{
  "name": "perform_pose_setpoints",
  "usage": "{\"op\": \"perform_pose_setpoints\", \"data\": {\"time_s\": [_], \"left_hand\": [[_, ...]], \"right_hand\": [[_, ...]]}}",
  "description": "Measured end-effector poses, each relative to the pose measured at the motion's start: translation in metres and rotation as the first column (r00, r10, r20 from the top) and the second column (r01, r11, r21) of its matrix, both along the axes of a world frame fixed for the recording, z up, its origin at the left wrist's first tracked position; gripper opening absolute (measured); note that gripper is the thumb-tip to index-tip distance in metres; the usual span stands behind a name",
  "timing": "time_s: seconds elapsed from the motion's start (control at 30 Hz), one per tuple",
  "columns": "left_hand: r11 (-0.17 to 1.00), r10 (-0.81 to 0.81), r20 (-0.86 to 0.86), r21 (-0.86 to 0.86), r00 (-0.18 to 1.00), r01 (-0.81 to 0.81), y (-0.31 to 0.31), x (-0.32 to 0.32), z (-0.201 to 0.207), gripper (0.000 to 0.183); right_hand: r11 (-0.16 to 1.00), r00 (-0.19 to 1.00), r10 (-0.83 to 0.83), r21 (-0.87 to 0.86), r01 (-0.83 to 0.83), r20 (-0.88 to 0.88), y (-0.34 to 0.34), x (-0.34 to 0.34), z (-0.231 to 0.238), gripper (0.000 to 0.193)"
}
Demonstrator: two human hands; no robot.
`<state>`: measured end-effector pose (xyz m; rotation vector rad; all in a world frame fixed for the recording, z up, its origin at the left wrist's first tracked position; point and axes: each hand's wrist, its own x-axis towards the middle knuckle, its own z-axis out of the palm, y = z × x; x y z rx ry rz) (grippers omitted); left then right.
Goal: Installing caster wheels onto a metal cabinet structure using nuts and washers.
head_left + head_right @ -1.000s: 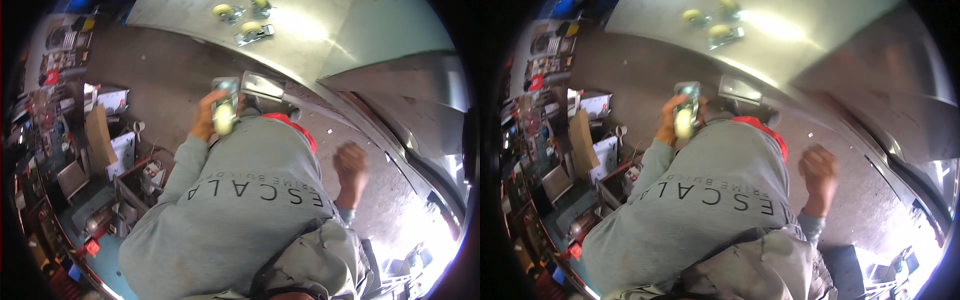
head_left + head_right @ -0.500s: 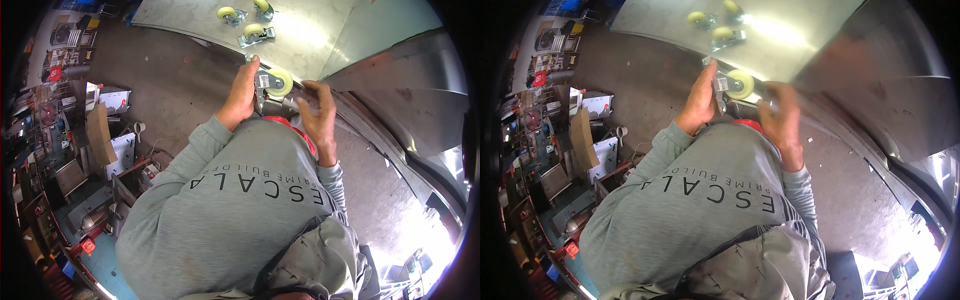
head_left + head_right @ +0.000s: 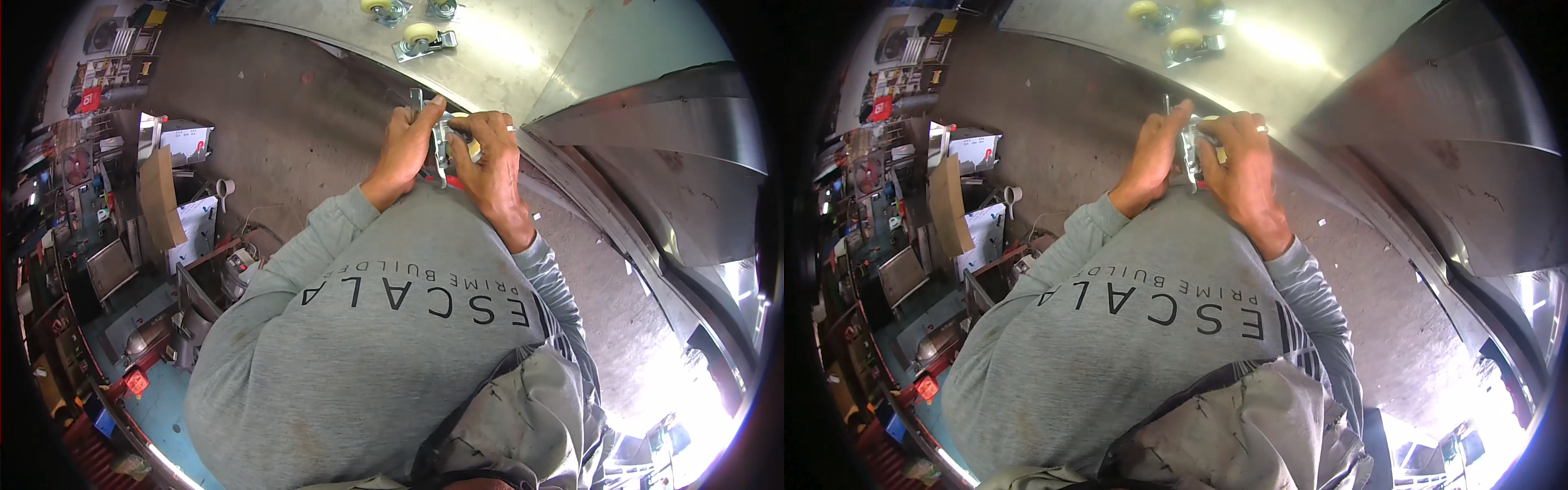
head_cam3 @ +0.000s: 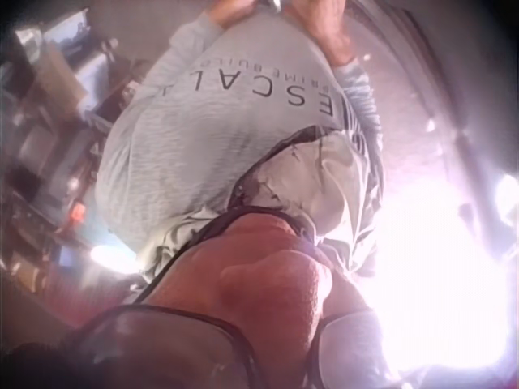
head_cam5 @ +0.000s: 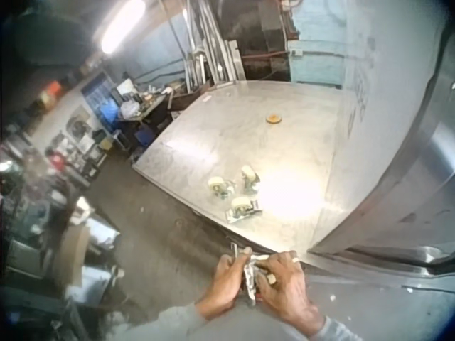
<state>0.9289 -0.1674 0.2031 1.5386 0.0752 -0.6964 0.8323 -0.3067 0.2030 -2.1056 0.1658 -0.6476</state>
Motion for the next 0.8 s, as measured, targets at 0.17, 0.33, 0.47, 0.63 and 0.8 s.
{"op": "perform_pose_setpoints", "data": {"time_s": [0.17,0.33,0.47,0.63,0.8], "left_hand": [[0.996,-0.039,0.137,0.087,0.990,0.027,-0.003,0.001,-0.012,0.049],[0.974,-0.061,0.240,0.226,0.969,0.005,-0.006,-0.001,-0.009,0.046],[0.947,-0.075,0.307,0.320,0.949,-0.028,-0.007,-0.003,0.001,0.066],[0.953,-0.058,0.305,0.301,0.951,-0.039,-0.006,-0.002,-0.005,0.067],[0.948,-0.072,0.234,0.318,0.970,-0.007,-0.003,-0.002,-0.002,0.062]], "right_hand": [[0.998,0.999,-0.025,0.052,0.023,0.027,-0.002,0.001,-0.006,0.021],[0.991,0.998,-0.062,0.121,0.065,-0.030,-0.001,-0.001,-0.007,0.016],[0.984,0.995,-0.089,0.147,0.096,-0.050,0.001,0.001,-0.013,0.016],[0.998,0.999,-0.048,0.041,0.048,0.008,0.004,-0.002,-0.013,0.018],[0.998,1.000,-0.029,0.056,0.029,-0.003,0.003,-0.002,-0.010,0.019]]}}
